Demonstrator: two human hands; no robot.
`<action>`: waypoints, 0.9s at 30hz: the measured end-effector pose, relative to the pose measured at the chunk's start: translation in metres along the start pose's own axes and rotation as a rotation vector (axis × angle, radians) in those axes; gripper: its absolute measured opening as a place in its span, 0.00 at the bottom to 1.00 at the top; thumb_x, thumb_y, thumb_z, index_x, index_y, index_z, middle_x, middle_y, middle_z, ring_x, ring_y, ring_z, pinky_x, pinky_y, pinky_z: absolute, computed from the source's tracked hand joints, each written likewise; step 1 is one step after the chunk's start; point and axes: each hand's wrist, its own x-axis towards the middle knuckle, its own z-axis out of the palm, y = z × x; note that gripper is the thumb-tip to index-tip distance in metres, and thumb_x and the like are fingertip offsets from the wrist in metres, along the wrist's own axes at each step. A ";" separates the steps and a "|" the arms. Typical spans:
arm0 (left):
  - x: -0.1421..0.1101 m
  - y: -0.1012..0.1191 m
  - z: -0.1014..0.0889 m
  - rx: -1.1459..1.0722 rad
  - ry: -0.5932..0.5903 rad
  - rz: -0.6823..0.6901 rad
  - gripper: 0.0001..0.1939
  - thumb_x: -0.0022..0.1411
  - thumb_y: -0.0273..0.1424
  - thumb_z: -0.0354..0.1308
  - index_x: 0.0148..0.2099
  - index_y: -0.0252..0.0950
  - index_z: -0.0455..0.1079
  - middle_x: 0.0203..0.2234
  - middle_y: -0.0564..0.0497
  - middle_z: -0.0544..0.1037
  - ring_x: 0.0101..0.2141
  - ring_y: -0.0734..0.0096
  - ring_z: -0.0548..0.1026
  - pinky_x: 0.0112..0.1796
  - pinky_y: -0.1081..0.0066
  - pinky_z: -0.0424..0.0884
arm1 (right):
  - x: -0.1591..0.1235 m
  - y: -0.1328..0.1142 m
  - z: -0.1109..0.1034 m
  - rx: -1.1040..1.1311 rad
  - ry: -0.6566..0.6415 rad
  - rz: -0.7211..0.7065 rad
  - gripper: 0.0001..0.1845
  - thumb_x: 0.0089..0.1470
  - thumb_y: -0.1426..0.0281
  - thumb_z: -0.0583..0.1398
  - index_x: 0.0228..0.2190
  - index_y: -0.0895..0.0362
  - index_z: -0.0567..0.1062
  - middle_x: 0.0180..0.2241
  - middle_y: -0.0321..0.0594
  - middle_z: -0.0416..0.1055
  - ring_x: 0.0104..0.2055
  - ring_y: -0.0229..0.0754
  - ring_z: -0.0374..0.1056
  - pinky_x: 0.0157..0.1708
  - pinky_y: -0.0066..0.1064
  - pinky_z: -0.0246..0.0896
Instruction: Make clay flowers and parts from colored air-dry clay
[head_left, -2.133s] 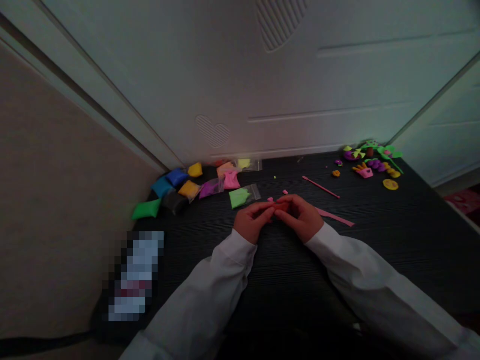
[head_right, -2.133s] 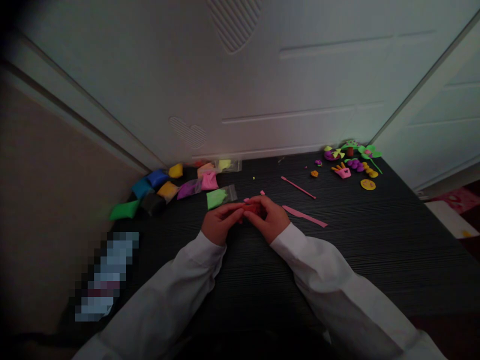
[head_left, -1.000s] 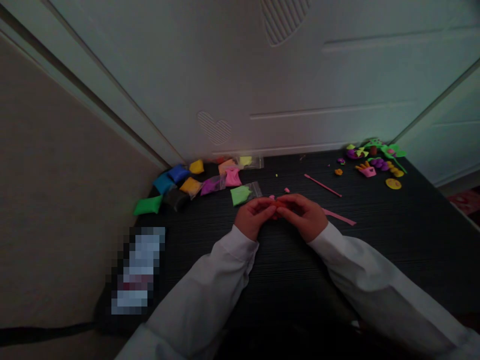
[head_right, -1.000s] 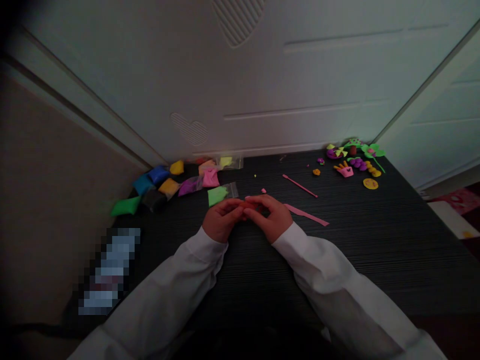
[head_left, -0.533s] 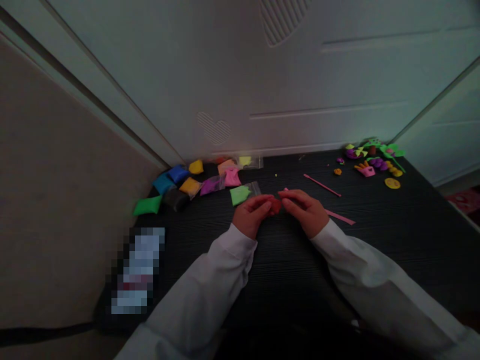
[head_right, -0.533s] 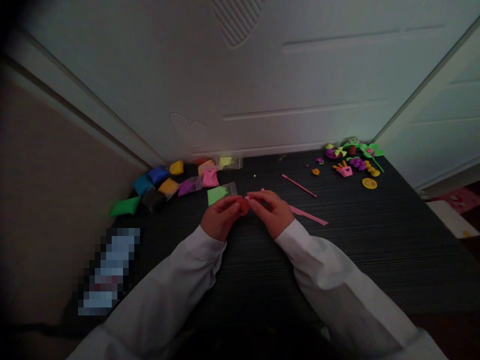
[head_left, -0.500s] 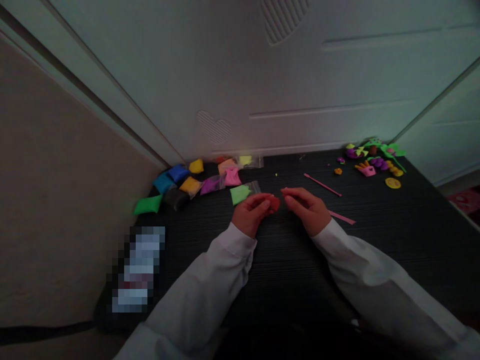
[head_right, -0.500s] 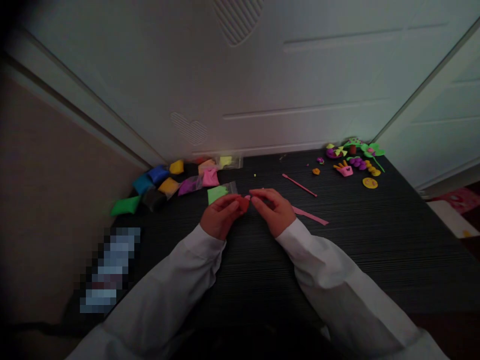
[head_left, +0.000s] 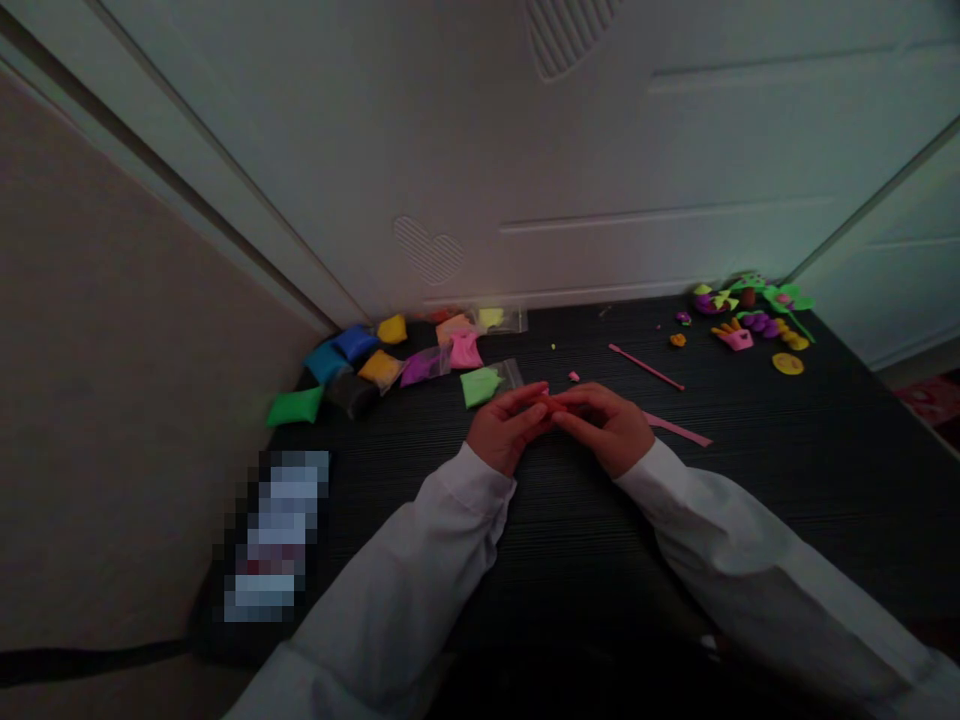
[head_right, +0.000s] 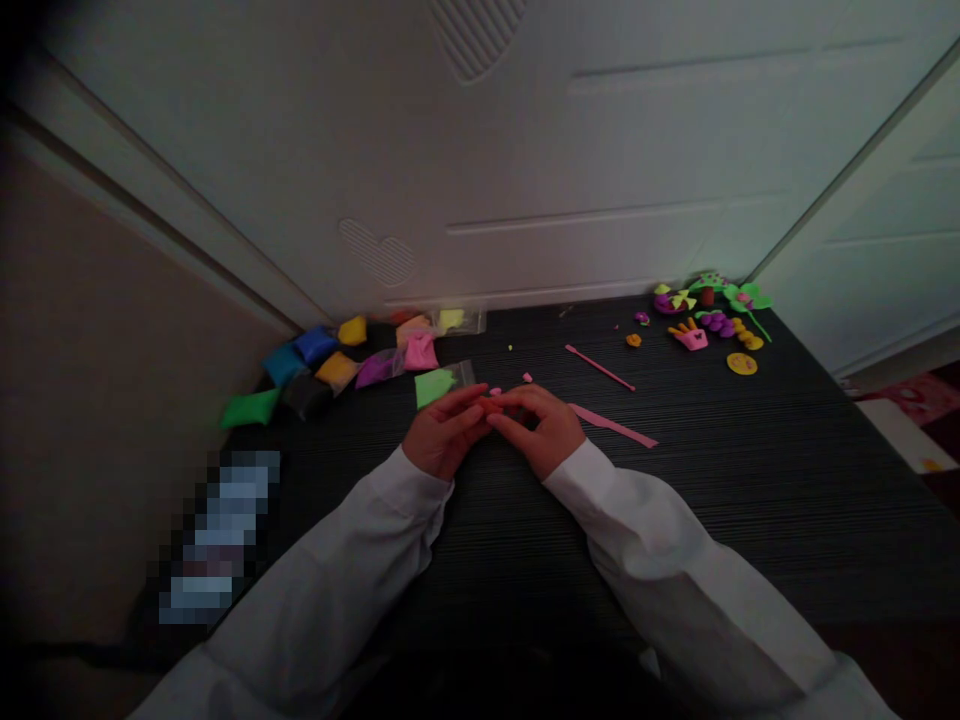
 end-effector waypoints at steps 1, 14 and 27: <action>0.000 0.001 0.000 -0.001 0.006 -0.023 0.13 0.45 0.22 0.59 0.37 0.32 0.70 0.30 0.49 0.76 0.33 0.72 0.73 0.37 0.71 0.68 | 0.000 0.000 0.000 -0.004 0.002 -0.004 0.10 0.44 0.67 0.58 0.33 0.55 0.73 0.33 0.39 0.69 0.36 0.38 0.65 0.35 0.31 0.61; 0.000 0.003 0.001 -0.046 0.054 -0.104 0.10 0.42 0.22 0.61 0.33 0.31 0.70 0.26 0.50 0.76 0.29 0.75 0.74 0.30 0.78 0.68 | 0.004 0.002 -0.002 0.366 0.008 0.277 0.10 0.40 0.65 0.61 0.28 0.56 0.72 0.25 0.33 0.70 0.24 0.31 0.62 0.27 0.27 0.58; -0.001 0.001 0.002 -0.031 0.088 -0.107 0.10 0.40 0.23 0.62 0.31 0.32 0.70 0.27 0.50 0.76 0.28 0.76 0.73 0.27 0.78 0.66 | 0.005 0.007 0.001 0.350 0.112 0.247 0.10 0.39 0.64 0.61 0.25 0.57 0.71 0.22 0.33 0.67 0.22 0.31 0.61 0.23 0.27 0.58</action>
